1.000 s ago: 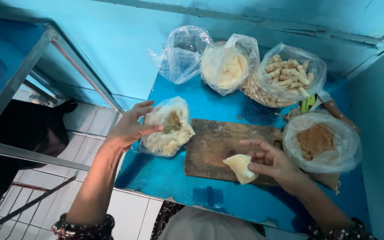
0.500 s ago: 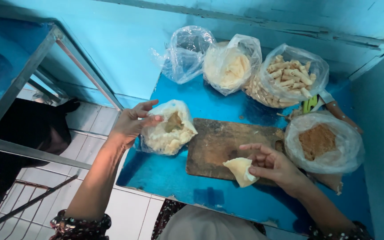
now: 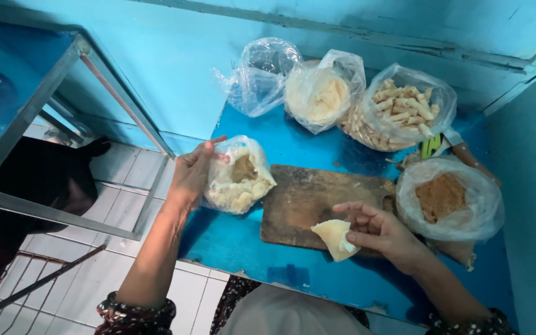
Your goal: The person sits at a small blue table and folds filled pastry wrappers by hand. They take thin square wrappers, place filling from a covered bowl onto each wrapper, fold the wrapper over the filling, and set the folded pastries aside while working through the batch.
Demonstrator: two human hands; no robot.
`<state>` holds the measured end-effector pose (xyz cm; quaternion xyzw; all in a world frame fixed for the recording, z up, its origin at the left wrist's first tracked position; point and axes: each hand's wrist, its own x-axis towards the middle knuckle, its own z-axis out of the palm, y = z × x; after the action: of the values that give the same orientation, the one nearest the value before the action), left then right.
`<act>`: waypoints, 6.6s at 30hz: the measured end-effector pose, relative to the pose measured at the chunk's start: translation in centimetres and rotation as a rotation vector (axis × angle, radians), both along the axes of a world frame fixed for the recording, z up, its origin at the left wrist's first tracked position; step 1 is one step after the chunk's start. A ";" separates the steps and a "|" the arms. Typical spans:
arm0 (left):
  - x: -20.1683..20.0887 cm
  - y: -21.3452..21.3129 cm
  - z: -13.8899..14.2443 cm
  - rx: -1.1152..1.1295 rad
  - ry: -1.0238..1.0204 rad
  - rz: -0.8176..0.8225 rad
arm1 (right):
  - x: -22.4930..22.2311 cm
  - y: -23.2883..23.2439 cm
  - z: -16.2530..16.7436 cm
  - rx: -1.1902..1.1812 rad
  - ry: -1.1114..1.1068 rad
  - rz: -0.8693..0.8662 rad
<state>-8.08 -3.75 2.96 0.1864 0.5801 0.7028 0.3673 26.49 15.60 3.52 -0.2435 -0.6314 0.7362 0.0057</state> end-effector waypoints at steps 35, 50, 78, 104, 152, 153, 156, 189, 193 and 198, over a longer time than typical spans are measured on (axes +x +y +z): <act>12.9 -1.4 -3.2 0.307 -0.091 -0.302 | -6.3 -5.2 5.8 0.916 0.300 -0.067; 12.0 -1.7 -2.4 0.278 -0.148 -0.258 | -7.5 -4.7 0.0 0.611 0.238 -0.240; 13.7 -0.3 -3.9 0.201 0.092 -0.014 | -7.3 -3.0 -2.9 0.139 0.275 -0.180; 15.3 0.0 -4.3 0.389 0.648 0.106 | -7.8 -3.6 -4.8 0.053 0.263 -0.409; 15.1 -0.9 -8.6 0.316 -0.138 -0.051 | -6.8 -5.1 -4.9 0.224 0.290 -0.234; 14.9 -0.9 -8.7 0.310 -0.201 -0.064 | -6.6 -5.5 -4.5 0.344 0.295 -0.208; 14.8 -0.7 -8.9 0.443 -0.497 -0.091 | -6.3 -6.2 -3.3 1.140 0.538 -0.132; 11.3 -3.5 -5.0 0.415 -0.059 0.041 | -13.5 -7.3 1.5 0.330 0.362 -0.167; 11.4 -3.2 -4.7 0.394 -0.097 0.009 | -13.6 -6.6 2.5 0.187 0.279 -0.180; 12.4 -3.5 -3.8 0.173 0.749 0.273 | -13.1 -9.1 2.4 0.681 0.392 0.013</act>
<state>4.33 -7.23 -0.79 0.3808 0.6320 0.6748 0.0170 13.42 6.52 5.91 -0.0787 -0.8279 0.5172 0.2020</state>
